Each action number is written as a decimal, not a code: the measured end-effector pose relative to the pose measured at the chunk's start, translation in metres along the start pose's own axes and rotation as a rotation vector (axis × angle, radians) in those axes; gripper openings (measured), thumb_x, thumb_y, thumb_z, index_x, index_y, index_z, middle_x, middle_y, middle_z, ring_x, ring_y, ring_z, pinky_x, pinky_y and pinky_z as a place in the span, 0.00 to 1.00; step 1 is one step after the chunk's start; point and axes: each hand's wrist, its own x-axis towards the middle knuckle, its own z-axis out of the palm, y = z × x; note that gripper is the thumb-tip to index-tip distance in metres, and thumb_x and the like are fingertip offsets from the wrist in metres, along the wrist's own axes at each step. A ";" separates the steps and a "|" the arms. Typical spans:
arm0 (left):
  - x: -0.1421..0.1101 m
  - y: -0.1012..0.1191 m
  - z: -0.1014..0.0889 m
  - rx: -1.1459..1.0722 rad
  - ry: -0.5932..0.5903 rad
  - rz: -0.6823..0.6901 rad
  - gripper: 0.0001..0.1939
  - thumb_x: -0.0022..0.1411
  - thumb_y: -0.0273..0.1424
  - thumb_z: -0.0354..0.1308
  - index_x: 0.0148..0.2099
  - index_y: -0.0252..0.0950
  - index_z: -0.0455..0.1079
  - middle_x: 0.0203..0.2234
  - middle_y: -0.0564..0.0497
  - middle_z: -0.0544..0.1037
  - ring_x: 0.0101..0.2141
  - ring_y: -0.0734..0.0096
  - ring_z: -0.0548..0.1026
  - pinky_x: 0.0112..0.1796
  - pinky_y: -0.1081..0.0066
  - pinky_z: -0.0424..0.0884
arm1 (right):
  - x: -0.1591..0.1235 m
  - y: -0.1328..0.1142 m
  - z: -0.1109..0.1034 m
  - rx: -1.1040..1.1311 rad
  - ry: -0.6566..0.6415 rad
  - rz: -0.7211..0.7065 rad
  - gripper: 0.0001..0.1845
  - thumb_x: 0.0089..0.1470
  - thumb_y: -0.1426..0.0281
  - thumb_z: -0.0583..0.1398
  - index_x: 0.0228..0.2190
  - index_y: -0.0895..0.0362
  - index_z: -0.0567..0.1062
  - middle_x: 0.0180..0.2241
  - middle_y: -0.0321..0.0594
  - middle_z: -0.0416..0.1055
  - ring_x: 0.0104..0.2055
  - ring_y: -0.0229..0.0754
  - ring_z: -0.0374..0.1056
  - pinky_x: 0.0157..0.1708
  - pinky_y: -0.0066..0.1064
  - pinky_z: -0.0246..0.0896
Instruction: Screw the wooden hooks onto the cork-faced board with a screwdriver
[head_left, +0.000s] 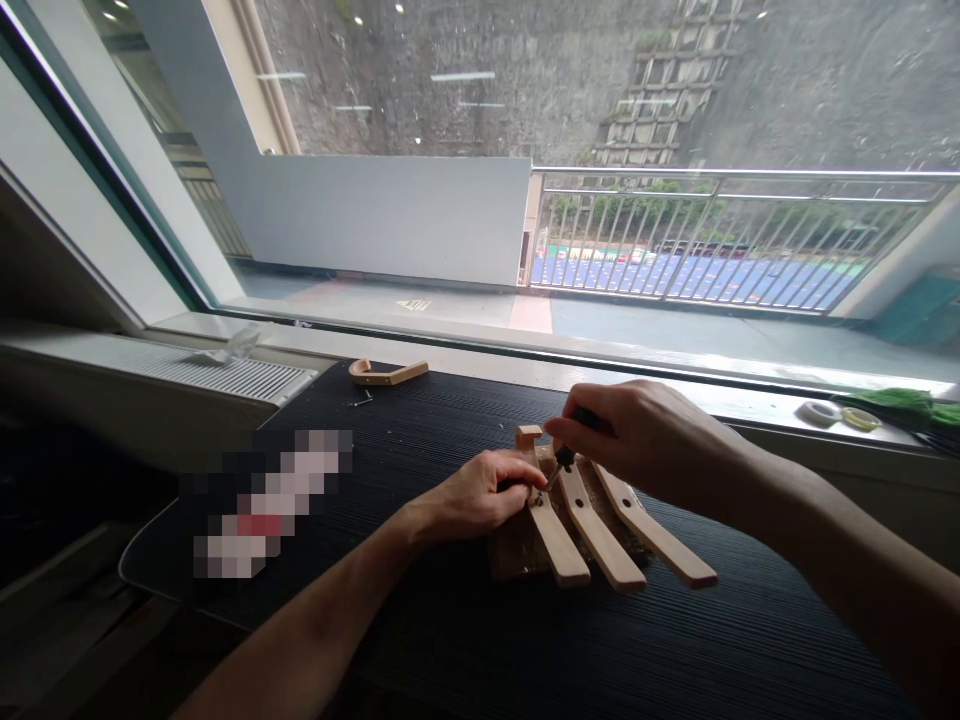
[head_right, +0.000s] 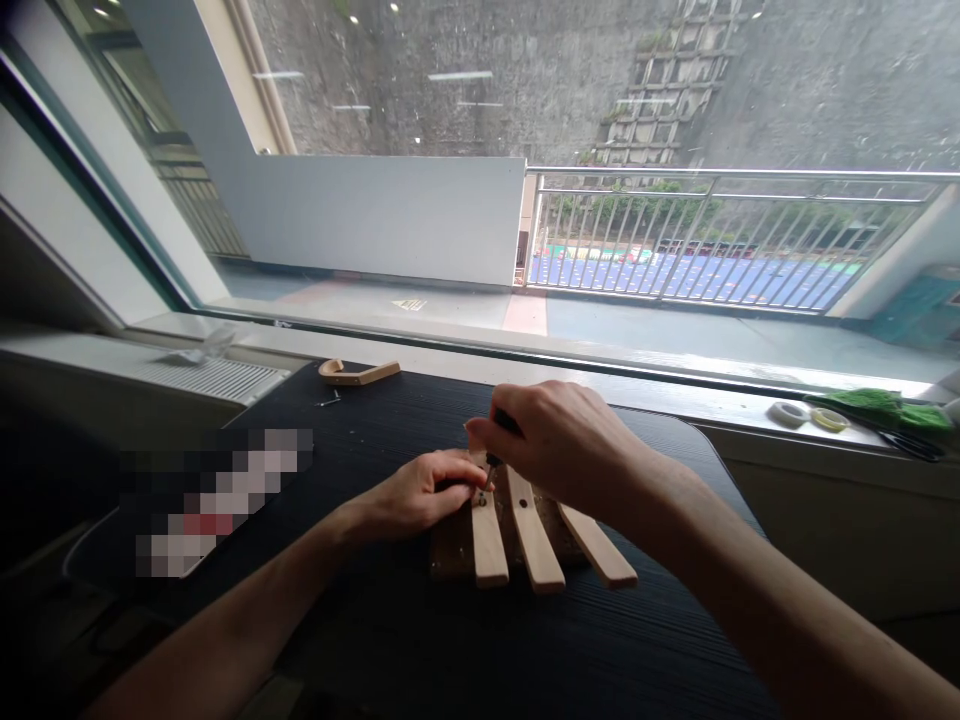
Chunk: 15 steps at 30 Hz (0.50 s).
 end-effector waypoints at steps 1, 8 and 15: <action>0.000 0.000 0.000 0.002 0.001 -0.003 0.14 0.60 0.23 0.51 0.44 0.35 0.75 0.41 0.49 0.78 0.42 0.68 0.74 0.45 0.71 0.68 | -0.001 0.000 0.000 0.001 0.001 -0.002 0.20 0.58 0.56 0.52 0.22 0.56 0.69 0.16 0.30 0.59 0.18 0.32 0.48 0.20 0.26 0.39; 0.001 0.002 0.001 0.014 0.003 0.012 0.12 0.60 0.25 0.52 0.43 0.35 0.75 0.41 0.49 0.78 0.43 0.67 0.73 0.46 0.71 0.67 | 0.000 -0.007 0.001 -0.016 -0.001 -0.016 0.18 0.58 0.59 0.53 0.22 0.56 0.69 0.17 0.31 0.62 0.18 0.32 0.50 0.21 0.26 0.39; 0.003 0.001 0.005 0.052 0.014 0.087 0.07 0.60 0.28 0.56 0.35 0.33 0.75 0.35 0.50 0.76 0.38 0.69 0.73 0.41 0.74 0.67 | 0.001 -0.008 0.005 -0.037 -0.026 -0.019 0.18 0.58 0.61 0.53 0.21 0.56 0.68 0.16 0.31 0.62 0.18 0.31 0.50 0.20 0.26 0.38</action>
